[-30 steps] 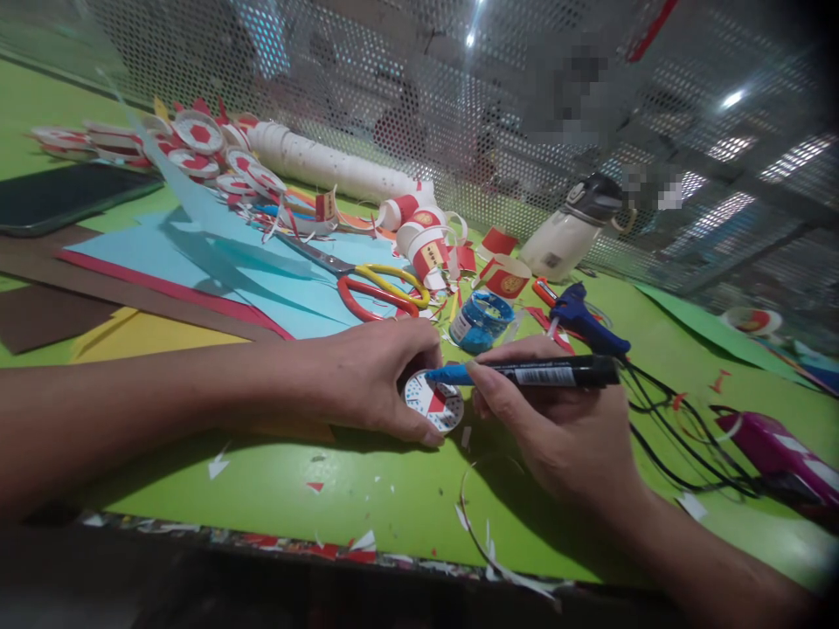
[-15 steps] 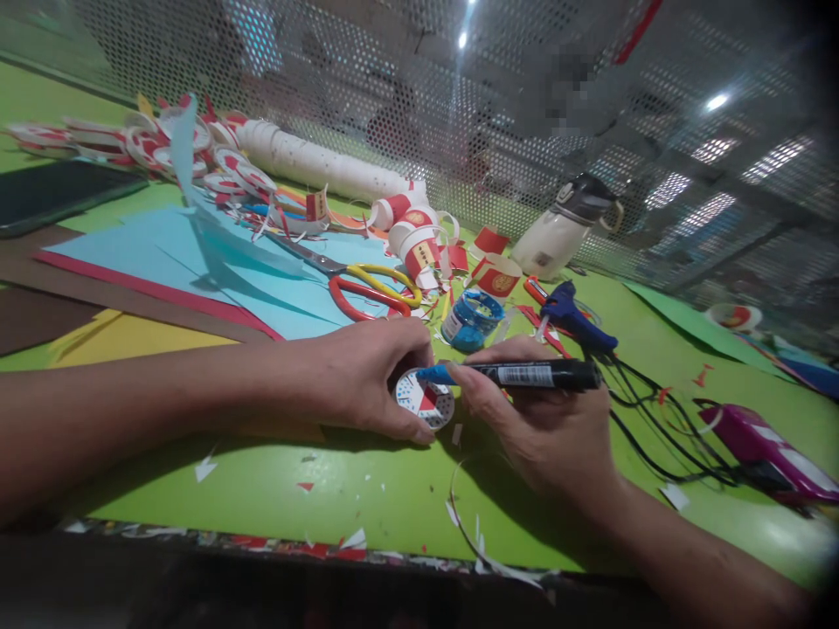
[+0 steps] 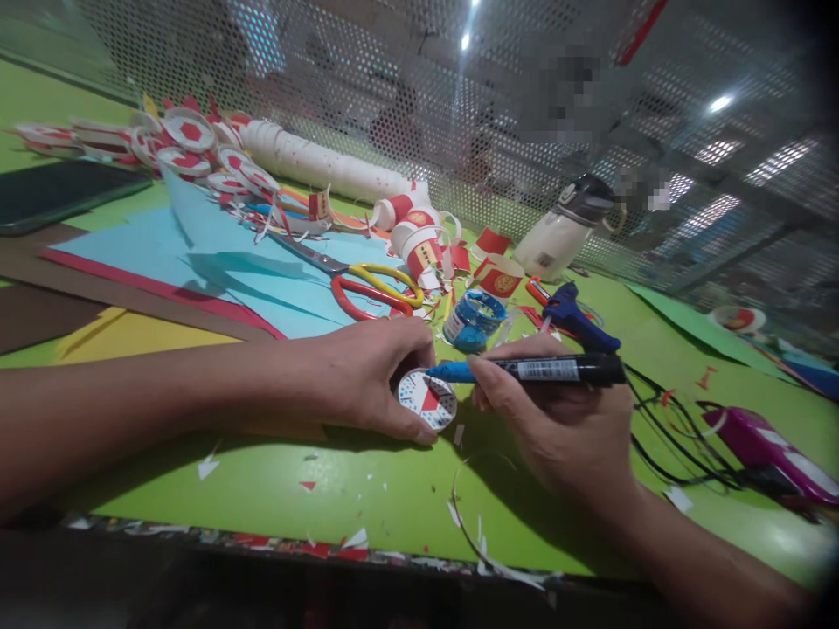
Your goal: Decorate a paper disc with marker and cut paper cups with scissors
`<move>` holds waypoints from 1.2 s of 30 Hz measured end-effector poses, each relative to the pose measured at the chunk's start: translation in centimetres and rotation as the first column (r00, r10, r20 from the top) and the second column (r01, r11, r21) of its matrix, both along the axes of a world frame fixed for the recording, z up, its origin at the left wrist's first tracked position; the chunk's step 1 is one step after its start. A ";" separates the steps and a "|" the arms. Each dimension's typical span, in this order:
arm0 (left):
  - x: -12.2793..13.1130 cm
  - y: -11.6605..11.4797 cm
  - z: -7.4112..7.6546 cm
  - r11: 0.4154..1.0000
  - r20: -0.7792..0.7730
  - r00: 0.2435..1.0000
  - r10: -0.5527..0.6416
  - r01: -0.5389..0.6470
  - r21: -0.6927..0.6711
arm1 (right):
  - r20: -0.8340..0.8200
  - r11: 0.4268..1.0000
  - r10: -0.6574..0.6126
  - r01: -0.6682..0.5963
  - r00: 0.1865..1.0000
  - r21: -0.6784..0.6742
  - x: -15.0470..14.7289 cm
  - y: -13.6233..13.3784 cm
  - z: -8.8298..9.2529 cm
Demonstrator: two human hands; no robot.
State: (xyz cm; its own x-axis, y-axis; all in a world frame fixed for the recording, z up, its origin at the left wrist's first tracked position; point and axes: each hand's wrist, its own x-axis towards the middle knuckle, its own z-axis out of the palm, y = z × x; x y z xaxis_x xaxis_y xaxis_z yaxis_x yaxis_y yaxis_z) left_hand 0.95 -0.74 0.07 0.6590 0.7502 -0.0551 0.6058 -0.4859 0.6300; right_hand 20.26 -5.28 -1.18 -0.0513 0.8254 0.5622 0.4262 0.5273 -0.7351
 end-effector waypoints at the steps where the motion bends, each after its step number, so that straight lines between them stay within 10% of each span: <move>1: 0.0 0.0 0.0 1.000 0.000 1.000 0.002 -0.002 0.001 | 0.012 1.000 0.001 -0.001 1.000 -0.004 0.0 0.0 0.0; 36: -0.1 -0.3 0.6 0.992 0.078 0.995 -0.058 0.067 -0.109 | 0.043 0.998 -0.013 0.016 0.999 -0.061 -0.2 0.4 -0.1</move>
State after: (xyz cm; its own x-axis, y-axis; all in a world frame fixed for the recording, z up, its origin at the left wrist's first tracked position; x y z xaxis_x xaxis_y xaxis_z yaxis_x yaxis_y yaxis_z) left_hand 0.83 -1.03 0.64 0.7098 0.6992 -0.0852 0.5259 -0.4456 0.7245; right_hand 20.06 -4.89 -1.24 -0.0618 0.8591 0.5080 0.4650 0.4751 -0.7470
